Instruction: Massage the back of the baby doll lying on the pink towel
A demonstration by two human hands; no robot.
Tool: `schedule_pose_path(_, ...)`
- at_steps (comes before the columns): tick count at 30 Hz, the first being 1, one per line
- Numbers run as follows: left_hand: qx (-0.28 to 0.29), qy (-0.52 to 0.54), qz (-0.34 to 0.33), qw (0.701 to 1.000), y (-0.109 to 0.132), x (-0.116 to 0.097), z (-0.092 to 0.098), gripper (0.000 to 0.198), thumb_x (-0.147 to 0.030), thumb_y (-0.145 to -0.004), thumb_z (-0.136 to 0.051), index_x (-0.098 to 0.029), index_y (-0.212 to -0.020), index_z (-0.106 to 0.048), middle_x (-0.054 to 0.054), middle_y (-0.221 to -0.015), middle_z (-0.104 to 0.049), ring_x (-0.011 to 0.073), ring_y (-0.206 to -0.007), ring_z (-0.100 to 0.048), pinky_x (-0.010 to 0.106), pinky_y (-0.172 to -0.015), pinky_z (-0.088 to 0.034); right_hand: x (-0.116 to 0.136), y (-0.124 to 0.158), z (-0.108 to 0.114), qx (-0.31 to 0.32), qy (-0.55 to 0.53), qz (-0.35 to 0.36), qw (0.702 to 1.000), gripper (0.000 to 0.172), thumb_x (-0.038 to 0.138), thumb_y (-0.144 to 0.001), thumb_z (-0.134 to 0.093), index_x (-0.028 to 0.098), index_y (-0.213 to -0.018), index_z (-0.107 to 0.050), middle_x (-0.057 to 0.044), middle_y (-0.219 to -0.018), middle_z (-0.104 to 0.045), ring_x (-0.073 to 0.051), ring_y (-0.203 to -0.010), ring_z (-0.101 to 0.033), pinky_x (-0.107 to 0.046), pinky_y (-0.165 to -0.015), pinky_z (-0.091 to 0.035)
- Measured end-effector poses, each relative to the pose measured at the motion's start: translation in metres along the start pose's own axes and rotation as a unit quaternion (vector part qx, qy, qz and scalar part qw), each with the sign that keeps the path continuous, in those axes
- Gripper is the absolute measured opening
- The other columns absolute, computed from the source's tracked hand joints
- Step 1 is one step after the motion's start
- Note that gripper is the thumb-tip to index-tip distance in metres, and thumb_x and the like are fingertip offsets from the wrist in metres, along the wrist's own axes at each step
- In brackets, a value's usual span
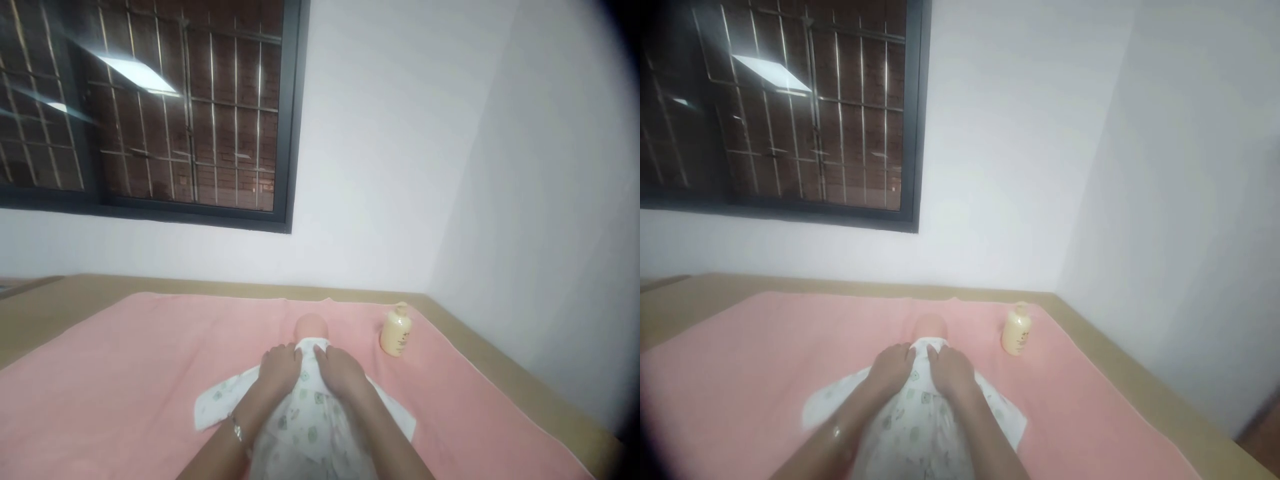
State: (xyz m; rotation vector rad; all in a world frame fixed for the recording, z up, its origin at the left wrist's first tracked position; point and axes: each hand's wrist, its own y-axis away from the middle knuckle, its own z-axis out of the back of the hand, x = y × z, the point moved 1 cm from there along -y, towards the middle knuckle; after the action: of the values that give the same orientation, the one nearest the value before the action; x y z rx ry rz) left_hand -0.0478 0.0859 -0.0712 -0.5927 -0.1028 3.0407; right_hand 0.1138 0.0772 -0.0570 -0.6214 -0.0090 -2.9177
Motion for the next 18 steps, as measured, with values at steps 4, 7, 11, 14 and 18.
schedule_pose_path(4, 0.003, -0.015, -0.004, 1.000, 0.004, -0.003, 0.001, 0.055, -0.043, -0.092, -0.021, -0.017, -0.123, -0.058, 0.017, -0.123, -0.061, 0.0346, -0.122, -0.047, 0.061, -0.107, -0.016, -0.007, -0.011, -0.007, 0.003, -0.004, 0.004, 1.000, 0.071, 0.050, -0.097, -0.009, 0.008, -0.109, -0.066, -0.021, -0.107, -0.067, -0.031, -0.101, -0.063, -0.043, -0.087, -0.045)
schedule_pose_path(7, 0.028, -0.004, 0.011, 1.000, 0.003, 0.001, 0.002, 0.060, -0.053, -0.091, -0.020, -0.020, -0.128, -0.055, 0.015, -0.130, -0.057, 0.0356, -0.124, -0.046, 0.064, -0.107, -0.015, -0.003, -0.006, -0.004, 0.003, 0.005, 0.019, 1.000, 0.063, 0.046, -0.097, -0.016, 0.008, -0.111, -0.065, -0.022, -0.109, -0.066, -0.030, -0.102, -0.063, -0.042, -0.087, -0.044)
schedule_pose_path(11, 0.046, 0.010, 0.028, 0.999, 0.000, 0.004, 0.000, 0.063, -0.056, -0.089, -0.021, -0.021, -0.131, -0.053, 0.015, -0.131, -0.057, 0.0353, -0.123, -0.047, 0.063, -0.107, -0.016, 0.007, 0.009, 0.004, 0.006, 0.020, 0.033, 0.999, 0.049, 0.037, -0.095, -0.027, 0.009, -0.109, -0.066, -0.021, -0.108, -0.066, -0.032, -0.100, -0.062, -0.042, -0.085, -0.044)
schedule_pose_path(14, 0.043, 0.014, 0.040, 0.998, -0.001, 0.001, -0.002, 0.065, -0.055, -0.089, -0.020, -0.018, -0.131, -0.052, 0.016, -0.131, -0.055, 0.0355, -0.123, -0.047, 0.062, -0.107, -0.017, 0.011, 0.016, 0.009, 0.007, 0.016, 0.034, 0.999, 0.050, 0.037, -0.095, -0.026, 0.010, -0.101, -0.068, -0.020, -0.101, -0.068, -0.031, -0.093, -0.064, -0.042, -0.080, -0.045)
schedule_pose_path(18, 0.026, 0.006, 0.045, 0.999, 0.002, -0.006, -0.004, 0.066, -0.056, -0.088, -0.021, -0.016, -0.131, -0.051, 0.017, -0.130, -0.055, 0.0359, -0.123, -0.045, 0.063, -0.106, -0.015, 0.005, 0.007, 0.011, 0.009, -0.008, 0.032, 0.999, 0.061, 0.043, -0.098, -0.016, 0.012, -0.104, -0.068, -0.018, -0.106, -0.068, -0.028, -0.096, -0.064, -0.039, -0.082, -0.045)
